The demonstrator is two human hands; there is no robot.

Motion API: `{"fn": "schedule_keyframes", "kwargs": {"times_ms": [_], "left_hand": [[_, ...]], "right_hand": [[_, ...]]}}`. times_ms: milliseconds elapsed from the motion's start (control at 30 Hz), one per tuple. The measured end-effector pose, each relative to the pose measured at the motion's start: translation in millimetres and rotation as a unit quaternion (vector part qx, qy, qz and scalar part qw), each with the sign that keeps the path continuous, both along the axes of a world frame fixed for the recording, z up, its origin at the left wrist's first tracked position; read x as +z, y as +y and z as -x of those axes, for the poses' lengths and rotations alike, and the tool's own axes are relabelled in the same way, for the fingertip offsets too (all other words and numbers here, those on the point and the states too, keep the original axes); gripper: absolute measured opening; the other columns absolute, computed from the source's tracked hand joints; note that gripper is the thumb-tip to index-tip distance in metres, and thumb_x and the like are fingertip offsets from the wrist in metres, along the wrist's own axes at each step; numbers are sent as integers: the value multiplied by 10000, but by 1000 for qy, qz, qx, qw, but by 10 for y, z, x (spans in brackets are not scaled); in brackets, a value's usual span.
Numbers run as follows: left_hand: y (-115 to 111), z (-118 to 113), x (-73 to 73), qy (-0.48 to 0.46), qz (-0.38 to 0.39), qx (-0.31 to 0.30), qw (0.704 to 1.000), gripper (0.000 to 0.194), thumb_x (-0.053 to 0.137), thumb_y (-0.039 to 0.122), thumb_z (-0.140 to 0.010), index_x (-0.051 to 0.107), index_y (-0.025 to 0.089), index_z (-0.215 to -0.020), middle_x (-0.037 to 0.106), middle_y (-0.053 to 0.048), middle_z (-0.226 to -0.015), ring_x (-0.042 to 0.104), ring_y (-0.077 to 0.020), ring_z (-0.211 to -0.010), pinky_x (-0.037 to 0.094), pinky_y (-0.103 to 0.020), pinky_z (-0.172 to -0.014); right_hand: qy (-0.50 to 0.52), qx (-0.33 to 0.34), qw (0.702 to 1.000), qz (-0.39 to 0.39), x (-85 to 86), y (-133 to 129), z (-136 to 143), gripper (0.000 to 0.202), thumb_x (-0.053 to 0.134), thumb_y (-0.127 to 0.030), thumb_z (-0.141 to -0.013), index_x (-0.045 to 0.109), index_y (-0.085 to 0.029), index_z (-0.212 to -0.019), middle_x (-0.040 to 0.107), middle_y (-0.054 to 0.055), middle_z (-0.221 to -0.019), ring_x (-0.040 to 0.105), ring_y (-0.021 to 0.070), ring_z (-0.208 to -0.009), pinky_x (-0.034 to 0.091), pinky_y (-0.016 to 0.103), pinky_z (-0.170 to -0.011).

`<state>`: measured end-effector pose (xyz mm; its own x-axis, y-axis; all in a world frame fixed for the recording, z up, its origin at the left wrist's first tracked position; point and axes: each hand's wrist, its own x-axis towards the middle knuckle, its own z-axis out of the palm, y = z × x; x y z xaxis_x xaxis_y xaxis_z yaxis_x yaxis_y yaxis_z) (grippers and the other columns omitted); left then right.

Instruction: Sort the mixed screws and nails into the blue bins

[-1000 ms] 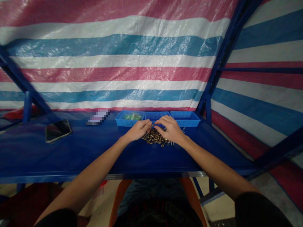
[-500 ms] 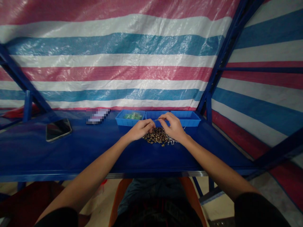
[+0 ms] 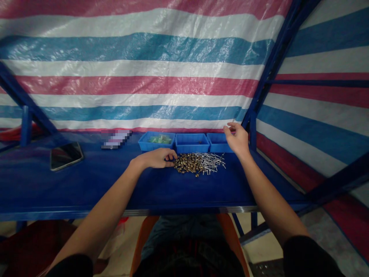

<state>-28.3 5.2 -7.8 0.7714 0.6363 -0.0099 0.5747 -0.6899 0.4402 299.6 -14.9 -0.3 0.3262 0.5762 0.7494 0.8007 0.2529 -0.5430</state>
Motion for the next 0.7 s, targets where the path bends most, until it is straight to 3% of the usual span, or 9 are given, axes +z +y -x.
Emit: {"fn": "schedule_keyframes", "kwargs": {"times_ms": [167, 400, 533, 700], "left_hand": [[16, -23, -49, -15, 60, 3, 998, 287, 579, 322, -774, 583, 144, -999, 638, -28, -764, 577, -137, -662, 424, -215, -583], [3, -55, -17, -14, 26, 19, 999, 160, 547, 271, -800, 602, 138, -871, 669, -44, -780, 593, -138, -666, 424, -214, -593], [26, -75, -59, -16, 6, 12, 1000, 250, 525, 248, -817, 610, 137, -1024, 684, -43, -805, 605, -137, -680, 424, -211, -609], [33, -108, -86, 1, -18, -17, 1000, 204, 507, 224, -822, 664, 151, -930, 698, -42, -833, 609, -134, -711, 414, -208, -634]], "right_hand": [[-13, 40, 998, 37, -52, -2, 112, 327, 534, -400, -802, 650, -138, -960, 672, 83, -795, 620, 229, -782, 478, 385, -760], [-88, 134, 984, 83, -189, 2, 403, 261, 551, -359, -821, 652, -161, -959, 658, 65, -792, 609, 216, -790, 481, 369, -745], [-86, 142, 983, 75, -165, -18, 402, 247, 553, -353, -824, 651, -168, -955, 660, 62, -802, 611, 214, -796, 483, 363, -739], [-71, 133, 986, 70, -149, -11, 332, 242, 545, -353, -826, 654, -169, -939, 659, 58, -780, 613, 213, -779, 483, 360, -726]]}}
